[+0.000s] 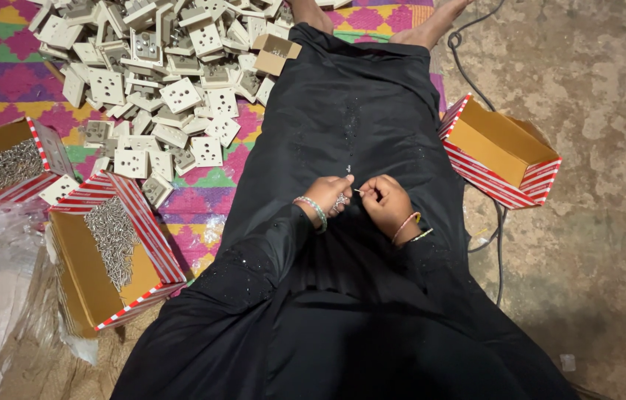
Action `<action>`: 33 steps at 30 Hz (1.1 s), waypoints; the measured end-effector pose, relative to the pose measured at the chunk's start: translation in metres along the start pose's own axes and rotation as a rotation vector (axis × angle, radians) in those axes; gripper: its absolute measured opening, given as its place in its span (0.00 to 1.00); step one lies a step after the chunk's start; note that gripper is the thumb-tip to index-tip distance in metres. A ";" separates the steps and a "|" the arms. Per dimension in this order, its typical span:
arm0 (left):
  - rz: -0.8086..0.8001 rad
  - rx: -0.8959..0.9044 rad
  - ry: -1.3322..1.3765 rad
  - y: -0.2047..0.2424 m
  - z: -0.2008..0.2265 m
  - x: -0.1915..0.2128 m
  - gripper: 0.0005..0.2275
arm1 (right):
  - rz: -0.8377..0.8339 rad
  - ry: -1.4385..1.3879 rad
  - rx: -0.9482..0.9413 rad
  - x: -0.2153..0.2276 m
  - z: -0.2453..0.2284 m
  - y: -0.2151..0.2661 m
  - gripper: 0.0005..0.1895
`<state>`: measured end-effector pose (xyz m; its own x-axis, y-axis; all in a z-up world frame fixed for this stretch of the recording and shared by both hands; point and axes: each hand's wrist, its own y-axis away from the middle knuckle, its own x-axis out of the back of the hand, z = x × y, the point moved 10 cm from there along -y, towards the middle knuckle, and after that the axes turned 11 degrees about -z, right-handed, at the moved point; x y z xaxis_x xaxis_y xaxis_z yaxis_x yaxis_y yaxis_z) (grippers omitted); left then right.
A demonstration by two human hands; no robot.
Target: The person sits on a mat and assembles small electrical components by hand, inserting metal pins into white plastic sockets. They handle the components one at a time, picking pins from a nearby box and inserting them into the sockets.
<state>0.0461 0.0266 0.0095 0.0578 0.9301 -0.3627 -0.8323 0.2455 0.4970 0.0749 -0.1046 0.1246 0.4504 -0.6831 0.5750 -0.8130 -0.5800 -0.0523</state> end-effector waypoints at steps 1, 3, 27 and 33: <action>0.008 0.010 -0.004 0.002 0.001 0.000 0.17 | 0.007 0.014 -0.006 -0.001 0.006 0.000 0.03; -0.002 0.017 0.019 0.006 0.004 -0.003 0.17 | 0.006 -0.087 -0.022 -0.003 0.022 0.000 0.03; -0.047 -0.101 0.001 0.000 0.011 -0.007 0.04 | -0.147 -0.197 -0.224 -0.028 0.046 -0.006 0.04; -0.069 -0.084 0.101 0.001 0.007 -0.007 0.04 | -0.077 -0.275 -0.151 -0.024 0.047 -0.005 0.03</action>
<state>0.0489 0.0229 0.0184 0.0644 0.8786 -0.4732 -0.8717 0.2804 0.4019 0.0859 -0.1061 0.0731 0.5791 -0.7457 0.3294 -0.8087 -0.5766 0.1166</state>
